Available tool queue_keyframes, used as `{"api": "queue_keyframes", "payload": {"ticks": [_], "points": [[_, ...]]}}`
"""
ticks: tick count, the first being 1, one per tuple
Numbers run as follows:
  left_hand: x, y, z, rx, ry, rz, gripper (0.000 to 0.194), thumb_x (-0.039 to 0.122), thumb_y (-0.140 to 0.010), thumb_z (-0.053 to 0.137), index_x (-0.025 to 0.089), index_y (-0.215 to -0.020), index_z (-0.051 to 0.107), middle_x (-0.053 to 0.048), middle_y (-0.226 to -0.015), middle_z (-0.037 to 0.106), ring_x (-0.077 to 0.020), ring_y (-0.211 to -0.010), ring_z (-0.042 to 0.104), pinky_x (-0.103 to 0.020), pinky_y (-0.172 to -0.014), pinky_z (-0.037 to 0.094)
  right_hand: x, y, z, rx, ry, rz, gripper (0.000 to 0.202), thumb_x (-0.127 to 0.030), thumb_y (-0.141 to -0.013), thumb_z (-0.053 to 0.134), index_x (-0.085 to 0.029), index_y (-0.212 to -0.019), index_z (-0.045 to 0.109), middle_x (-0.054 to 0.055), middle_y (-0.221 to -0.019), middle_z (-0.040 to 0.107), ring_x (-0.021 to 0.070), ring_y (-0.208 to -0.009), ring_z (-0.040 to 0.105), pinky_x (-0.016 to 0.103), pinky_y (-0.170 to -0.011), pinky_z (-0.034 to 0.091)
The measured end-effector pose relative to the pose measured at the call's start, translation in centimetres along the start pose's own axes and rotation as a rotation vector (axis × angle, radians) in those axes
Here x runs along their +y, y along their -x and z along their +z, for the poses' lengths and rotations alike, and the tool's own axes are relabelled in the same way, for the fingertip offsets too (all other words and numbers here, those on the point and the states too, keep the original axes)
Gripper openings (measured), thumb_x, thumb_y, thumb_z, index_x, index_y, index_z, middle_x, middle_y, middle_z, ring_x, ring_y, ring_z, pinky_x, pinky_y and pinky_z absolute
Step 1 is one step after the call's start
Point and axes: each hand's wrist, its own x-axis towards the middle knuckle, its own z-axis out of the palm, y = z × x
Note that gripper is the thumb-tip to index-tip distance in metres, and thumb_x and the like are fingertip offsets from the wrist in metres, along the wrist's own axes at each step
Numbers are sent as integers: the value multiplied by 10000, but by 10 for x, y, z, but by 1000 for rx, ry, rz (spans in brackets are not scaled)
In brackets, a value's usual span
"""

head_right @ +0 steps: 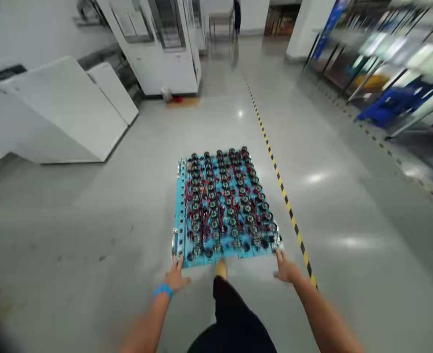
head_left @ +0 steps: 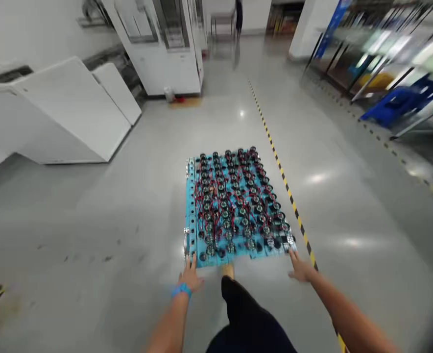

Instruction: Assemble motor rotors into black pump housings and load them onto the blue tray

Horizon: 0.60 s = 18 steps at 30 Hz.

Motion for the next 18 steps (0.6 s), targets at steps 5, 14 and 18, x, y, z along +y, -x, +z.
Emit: {"api": "queue_keyframes", "payload": {"ticks": [5,14,18], "points": [[-40,-128,-103,-13,16,25,526,377,-952,623,141,-1404,493,-143,-1527,453,-326,-1345,488,-595,-1112,385,-76,-141,-83,-261,68,11,795,-501,-940,604,-230,-1584,224,168,-1654,199,367,-1420,389,602,-1143,354],[-91,-352,-322,54,34,1,693,439,-908,662,248,-1509,374,-132,-1634,292,-373,-1434,382,-608,-1121,400,-252,-358,-282,-256,45,38,721,-391,-926,660,-251,-1542,314,146,-1617,272,343,-1333,476,576,-1070,451],[-106,-455,-430,54,53,-19,751,424,-906,667,255,-1544,309,-136,-1660,230,-385,-1456,343,-613,-1133,384,-333,-446,-376,-234,60,40,698,-380,-931,656,-243,-1533,331,148,-1603,300,330,-1308,502,565,-1059,466]]}}
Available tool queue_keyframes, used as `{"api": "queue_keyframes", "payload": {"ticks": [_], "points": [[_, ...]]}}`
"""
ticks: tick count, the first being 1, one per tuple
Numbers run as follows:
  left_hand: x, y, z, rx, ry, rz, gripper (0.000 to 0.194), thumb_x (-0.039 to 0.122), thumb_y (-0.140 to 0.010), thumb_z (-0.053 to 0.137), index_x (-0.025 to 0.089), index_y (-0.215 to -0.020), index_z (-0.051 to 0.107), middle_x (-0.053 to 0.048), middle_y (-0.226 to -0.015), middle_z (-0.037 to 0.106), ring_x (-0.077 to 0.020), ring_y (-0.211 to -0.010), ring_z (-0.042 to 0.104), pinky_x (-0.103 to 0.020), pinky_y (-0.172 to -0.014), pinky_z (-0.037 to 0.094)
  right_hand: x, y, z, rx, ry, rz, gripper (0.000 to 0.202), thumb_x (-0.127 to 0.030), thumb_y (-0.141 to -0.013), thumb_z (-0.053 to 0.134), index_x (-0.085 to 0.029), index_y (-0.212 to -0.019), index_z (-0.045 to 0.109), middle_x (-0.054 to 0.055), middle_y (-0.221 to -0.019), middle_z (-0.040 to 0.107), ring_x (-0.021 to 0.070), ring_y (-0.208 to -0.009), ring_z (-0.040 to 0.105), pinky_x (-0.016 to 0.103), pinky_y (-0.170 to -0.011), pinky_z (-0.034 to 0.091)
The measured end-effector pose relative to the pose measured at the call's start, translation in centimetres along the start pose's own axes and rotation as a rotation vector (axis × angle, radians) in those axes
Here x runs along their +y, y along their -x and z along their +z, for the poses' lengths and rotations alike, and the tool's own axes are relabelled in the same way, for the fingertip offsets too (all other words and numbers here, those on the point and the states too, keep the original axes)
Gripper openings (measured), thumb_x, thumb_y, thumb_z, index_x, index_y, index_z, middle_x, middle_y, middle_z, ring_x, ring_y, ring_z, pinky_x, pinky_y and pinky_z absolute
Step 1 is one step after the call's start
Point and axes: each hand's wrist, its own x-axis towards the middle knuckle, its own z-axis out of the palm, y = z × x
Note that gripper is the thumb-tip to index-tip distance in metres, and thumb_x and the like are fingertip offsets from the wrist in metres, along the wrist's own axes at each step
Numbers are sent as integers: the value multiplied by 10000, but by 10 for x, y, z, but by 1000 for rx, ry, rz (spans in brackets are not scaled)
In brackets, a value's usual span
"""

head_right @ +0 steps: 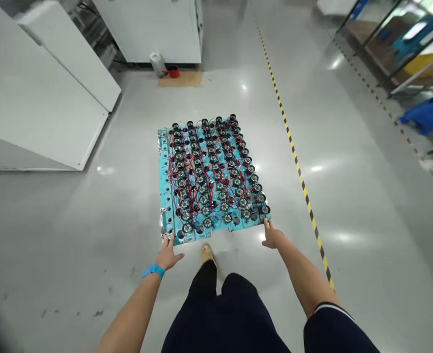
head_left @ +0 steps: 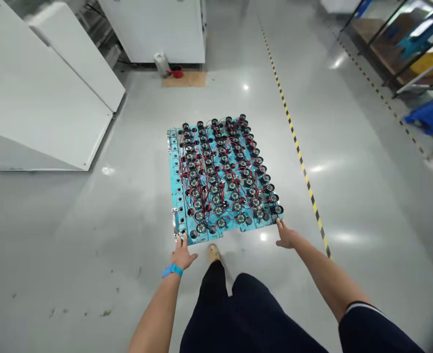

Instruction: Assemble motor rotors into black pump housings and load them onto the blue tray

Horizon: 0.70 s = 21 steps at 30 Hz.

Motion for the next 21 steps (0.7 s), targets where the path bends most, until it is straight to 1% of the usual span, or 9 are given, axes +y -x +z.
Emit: {"api": "queue_keyframes", "payload": {"ticks": [2,4,7,11,14,17,21], "points": [[-4,-53,-48,-2,7,-12,741,410,-906,670,258,-1540,318,-130,-1665,219,-388,-1463,329,-622,-1138,373,-35,-35,-54,4,8,-5,697,-391,-934,650,-240,-1534,331,150,-1598,310,331,-1308,504,566,-1060,464],[-9,-105,-93,0,8,-33,728,392,-905,674,260,-1534,331,-126,-1667,212,-393,-1468,315,-634,-1141,361,-66,-73,-107,2,11,-15,728,-416,-934,645,-245,-1552,299,156,-1612,288,335,-1315,502,569,-1065,459],[-14,-180,-156,13,7,-56,707,367,-901,683,259,-1520,359,-120,-1665,217,-395,-1473,301,-645,-1147,346,-111,-131,-185,12,14,-35,799,-450,-933,636,-257,-1584,214,164,-1645,218,343,-1329,495,576,-1081,443],[-21,-275,-239,33,13,-77,681,360,-905,680,256,-1507,380,-116,-1656,241,-387,-1467,315,-641,-1148,347,-170,-207,-290,41,31,-72,820,-443,-930,643,-265,-1589,190,164,-1652,196,338,-1315,508,569,-1072,455],[-27,-342,-302,17,7,-107,687,372,-907,676,254,-1512,373,-120,-1652,255,-383,-1463,327,-638,-1153,340,-219,-260,-367,50,41,-93,802,-443,-934,638,-265,-1585,204,161,-1643,219,337,-1314,508,572,-1072,454],[-36,-405,-365,-10,-2,-128,700,389,-908,672,249,-1520,363,-123,-1656,256,-380,-1476,314,-639,-1172,305,-270,-309,-443,48,54,-95,762,-436,-937,637,-264,-1571,249,152,-1626,261,338,-1322,497,580,-1074,450],[-49,-485,-439,-10,29,-169,732,369,-909,669,246,-1541,321,-128,-1675,209,-380,-1497,276,-626,-1183,293,-339,-368,-542,56,102,-101,755,-402,-928,657,-256,-1562,275,154,-1607,301,327,-1294,524,568,-1062,466]]}}
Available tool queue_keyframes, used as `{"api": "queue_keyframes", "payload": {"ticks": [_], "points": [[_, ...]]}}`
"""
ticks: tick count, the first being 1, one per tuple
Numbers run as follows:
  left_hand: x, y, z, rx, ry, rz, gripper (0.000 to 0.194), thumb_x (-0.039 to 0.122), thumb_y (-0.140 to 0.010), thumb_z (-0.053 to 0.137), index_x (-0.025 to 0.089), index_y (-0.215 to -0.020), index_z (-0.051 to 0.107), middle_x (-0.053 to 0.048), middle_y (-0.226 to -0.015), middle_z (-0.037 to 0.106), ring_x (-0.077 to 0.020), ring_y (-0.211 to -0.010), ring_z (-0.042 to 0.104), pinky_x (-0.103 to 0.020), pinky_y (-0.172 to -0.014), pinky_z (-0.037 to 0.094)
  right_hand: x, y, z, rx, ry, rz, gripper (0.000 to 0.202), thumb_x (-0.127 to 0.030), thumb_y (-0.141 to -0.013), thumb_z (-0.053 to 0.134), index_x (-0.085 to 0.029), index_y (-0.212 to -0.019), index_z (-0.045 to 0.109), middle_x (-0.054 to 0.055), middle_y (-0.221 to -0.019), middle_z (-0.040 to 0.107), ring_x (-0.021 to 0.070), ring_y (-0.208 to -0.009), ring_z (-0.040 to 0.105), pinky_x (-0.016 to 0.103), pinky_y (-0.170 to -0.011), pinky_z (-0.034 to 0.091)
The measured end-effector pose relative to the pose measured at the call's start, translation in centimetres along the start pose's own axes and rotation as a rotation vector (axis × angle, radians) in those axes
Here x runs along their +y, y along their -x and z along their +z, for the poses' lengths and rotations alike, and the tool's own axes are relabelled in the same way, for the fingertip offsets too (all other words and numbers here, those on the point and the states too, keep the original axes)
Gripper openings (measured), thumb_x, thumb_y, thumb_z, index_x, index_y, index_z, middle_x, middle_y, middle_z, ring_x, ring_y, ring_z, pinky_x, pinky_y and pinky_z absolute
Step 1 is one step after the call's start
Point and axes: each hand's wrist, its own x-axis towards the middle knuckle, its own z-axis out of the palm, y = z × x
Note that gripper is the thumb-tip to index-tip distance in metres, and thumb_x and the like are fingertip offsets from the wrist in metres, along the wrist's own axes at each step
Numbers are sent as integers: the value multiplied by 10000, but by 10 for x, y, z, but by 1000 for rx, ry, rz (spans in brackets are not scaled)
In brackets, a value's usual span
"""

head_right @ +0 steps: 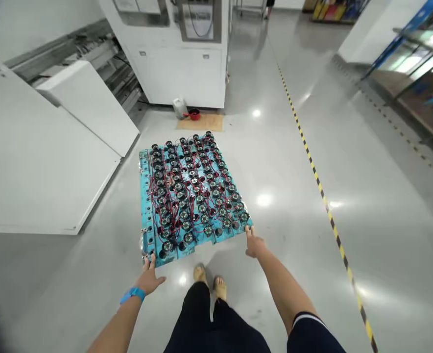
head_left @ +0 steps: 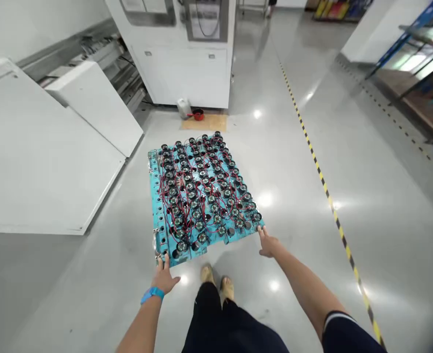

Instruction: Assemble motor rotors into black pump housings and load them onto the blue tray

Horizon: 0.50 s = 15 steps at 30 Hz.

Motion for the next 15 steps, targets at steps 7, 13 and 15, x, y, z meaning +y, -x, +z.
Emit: {"api": "queue_keyframes", "payload": {"ticks": [7,13,15], "points": [[10,-135,-132,29,102,-85,853,302,-831,764,252,-1550,307,-130,-1678,202,-383,-1495,284,-599,-1186,314,-93,-120,-175,78,96,-71,1051,-174,-771,702,-209,-1617,80,239,-1668,28,336,-1190,641,463,-992,523],[17,-246,-239,24,111,-148,889,307,-795,787,241,-1549,321,-139,-1663,262,-377,-1490,313,-588,-1184,325,-161,-231,-309,101,111,-127,1107,-116,-677,674,-229,-1617,99,224,-1668,23,355,-1161,662,455,-944,542],[18,-280,-268,46,123,-166,910,336,-781,784,236,-1554,315,-155,-1649,297,-377,-1466,365,-594,-1167,348,-181,-267,-348,111,119,-155,1088,-147,-701,690,-227,-1616,108,230,-1666,41,355,-1172,655,471,-954,538]]}}
